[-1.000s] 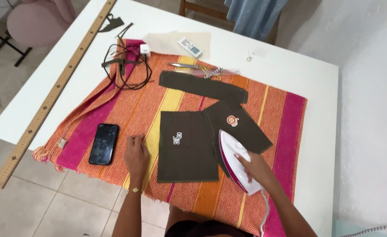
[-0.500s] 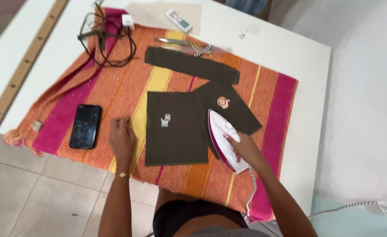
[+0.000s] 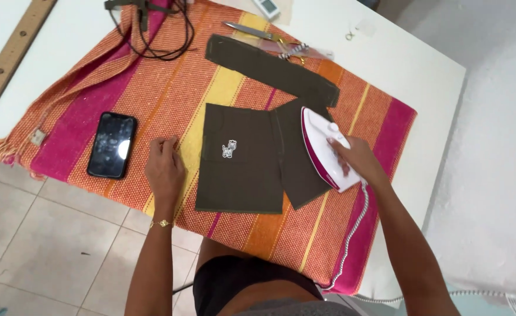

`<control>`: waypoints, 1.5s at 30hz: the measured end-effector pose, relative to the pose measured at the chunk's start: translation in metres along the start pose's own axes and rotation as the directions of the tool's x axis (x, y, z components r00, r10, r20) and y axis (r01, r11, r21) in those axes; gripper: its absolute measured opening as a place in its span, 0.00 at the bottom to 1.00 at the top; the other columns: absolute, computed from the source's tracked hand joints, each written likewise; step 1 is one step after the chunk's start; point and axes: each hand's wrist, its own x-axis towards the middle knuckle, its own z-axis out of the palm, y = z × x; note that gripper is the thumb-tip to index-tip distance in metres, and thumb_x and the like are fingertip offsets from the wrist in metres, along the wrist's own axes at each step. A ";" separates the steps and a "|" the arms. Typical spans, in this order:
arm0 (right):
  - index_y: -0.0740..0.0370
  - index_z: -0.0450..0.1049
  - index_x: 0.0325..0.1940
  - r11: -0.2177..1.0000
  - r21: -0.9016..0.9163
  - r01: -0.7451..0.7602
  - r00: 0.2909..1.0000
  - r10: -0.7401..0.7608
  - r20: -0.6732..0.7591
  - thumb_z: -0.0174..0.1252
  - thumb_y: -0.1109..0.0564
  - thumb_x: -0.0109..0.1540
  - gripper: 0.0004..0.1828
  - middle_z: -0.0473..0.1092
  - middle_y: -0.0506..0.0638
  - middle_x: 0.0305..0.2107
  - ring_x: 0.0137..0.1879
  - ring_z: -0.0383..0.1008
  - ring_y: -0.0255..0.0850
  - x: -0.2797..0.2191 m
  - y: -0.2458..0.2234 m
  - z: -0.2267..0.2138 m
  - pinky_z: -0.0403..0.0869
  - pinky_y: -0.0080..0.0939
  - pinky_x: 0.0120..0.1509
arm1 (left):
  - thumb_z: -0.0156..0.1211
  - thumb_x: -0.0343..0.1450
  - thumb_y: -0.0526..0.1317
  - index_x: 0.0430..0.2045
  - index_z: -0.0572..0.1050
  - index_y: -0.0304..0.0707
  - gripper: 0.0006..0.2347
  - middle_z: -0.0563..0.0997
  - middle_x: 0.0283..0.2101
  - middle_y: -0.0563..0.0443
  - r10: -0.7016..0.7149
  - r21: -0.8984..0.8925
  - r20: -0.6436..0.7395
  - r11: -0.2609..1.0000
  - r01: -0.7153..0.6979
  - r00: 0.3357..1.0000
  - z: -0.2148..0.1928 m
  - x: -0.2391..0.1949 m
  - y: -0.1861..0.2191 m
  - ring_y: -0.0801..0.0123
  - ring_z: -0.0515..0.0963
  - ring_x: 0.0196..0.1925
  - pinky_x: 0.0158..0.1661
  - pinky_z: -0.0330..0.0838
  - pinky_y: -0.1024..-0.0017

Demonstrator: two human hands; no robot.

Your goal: The person irons a pair of dark green shorts laid out on a colorful striped mat. They use a white and pink iron to smooth the fabric, moving it back and forth over the garment while occasionally adjusting the shorts with their left hand.

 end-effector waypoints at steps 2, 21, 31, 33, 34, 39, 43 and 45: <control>0.70 0.75 0.34 1.000 -0.005 0.020 0.999 -0.020 0.030 0.58 0.42 0.73 0.27 0.71 0.59 0.13 0.13 0.74 0.47 0.023 -0.015 0.001 0.74 0.45 0.20 | 0.56 0.76 0.31 0.50 0.80 0.42 0.10 0.76 0.51 0.44 -0.020 0.003 0.003 1.000 0.020 1.000 0.000 -0.003 0.001 0.45 0.84 0.47 0.40 0.78 0.54; 0.74 0.77 0.39 0.992 -0.125 -0.023 1.000 0.023 -0.005 0.56 0.33 0.71 0.35 0.75 0.68 0.19 0.23 0.80 0.58 0.076 -0.013 -0.001 0.79 0.60 0.37 | 0.56 0.75 0.33 0.49 0.80 0.46 0.11 0.77 0.46 0.46 -0.022 -0.006 0.004 1.000 0.022 1.000 -0.001 -0.002 0.002 0.48 0.85 0.46 0.41 0.80 0.57; 0.75 0.76 0.36 0.999 -0.029 -0.025 1.000 0.024 -0.008 0.55 0.38 0.72 0.32 0.72 0.62 0.16 0.15 0.77 0.51 0.081 -0.008 0.001 0.78 0.49 0.24 | 0.53 0.77 0.34 0.48 0.78 0.48 0.10 0.76 0.48 0.50 -0.056 0.023 0.040 0.998 0.055 0.998 0.005 -0.004 0.001 0.55 0.84 0.48 0.41 0.80 0.64; 0.75 0.75 0.35 0.999 -0.025 -0.029 1.000 0.029 -0.008 0.57 0.38 0.71 0.32 0.72 0.64 0.16 0.15 0.77 0.52 0.072 -0.003 0.004 0.79 0.50 0.24 | 0.53 0.77 0.35 0.49 0.78 0.49 0.10 0.76 0.48 0.51 -0.049 0.024 0.035 0.999 0.048 0.998 0.009 -0.005 -0.006 0.55 0.84 0.48 0.41 0.80 0.63; 0.75 0.75 0.34 0.999 -0.021 -0.044 0.999 0.044 -0.003 0.58 0.37 0.70 0.33 0.72 0.66 0.16 0.15 0.77 0.54 0.069 0.001 0.004 0.79 0.51 0.25 | 0.53 0.76 0.35 0.49 0.78 0.50 0.10 0.76 0.48 0.52 -0.044 0.027 0.041 0.999 0.043 0.998 0.014 -0.005 -0.008 0.55 0.84 0.48 0.41 0.81 0.62; 0.73 0.74 0.36 1.000 0.015 -0.011 1.000 0.011 -0.023 0.58 0.36 0.70 0.32 0.71 0.62 0.16 0.15 0.77 0.51 0.078 -0.023 0.006 0.79 0.51 0.22 | 0.55 0.74 0.32 0.47 0.80 0.47 0.11 0.77 0.48 0.49 -0.025 -0.078 -0.006 0.997 0.024 1.000 0.010 -0.003 -0.007 0.50 0.84 0.46 0.40 0.80 0.59; 0.75 0.75 0.39 0.999 0.014 -0.050 0.999 0.050 0.009 0.57 0.38 0.71 0.31 0.71 0.62 0.16 0.15 0.77 0.50 0.066 0.006 0.005 0.80 0.49 0.21 | 0.58 0.73 0.26 0.50 0.83 0.44 0.15 0.77 0.47 0.46 -0.285 -0.597 -0.283 0.800 0.064 0.916 -0.005 0.012 -0.002 0.57 0.83 0.35 0.36 0.79 0.71; 0.63 0.71 0.32 0.989 -0.144 0.022 1.000 -0.024 -0.014 0.51 0.30 0.68 0.33 0.70 0.55 0.12 0.20 0.77 0.45 0.067 -0.006 0.001 0.75 0.46 0.31 | 0.65 0.72 0.27 0.52 0.79 0.42 0.15 0.76 0.56 0.41 -0.270 -0.679 -0.370 0.731 -0.061 0.889 -0.089 -0.002 0.034 0.58 0.81 0.50 0.46 0.79 0.72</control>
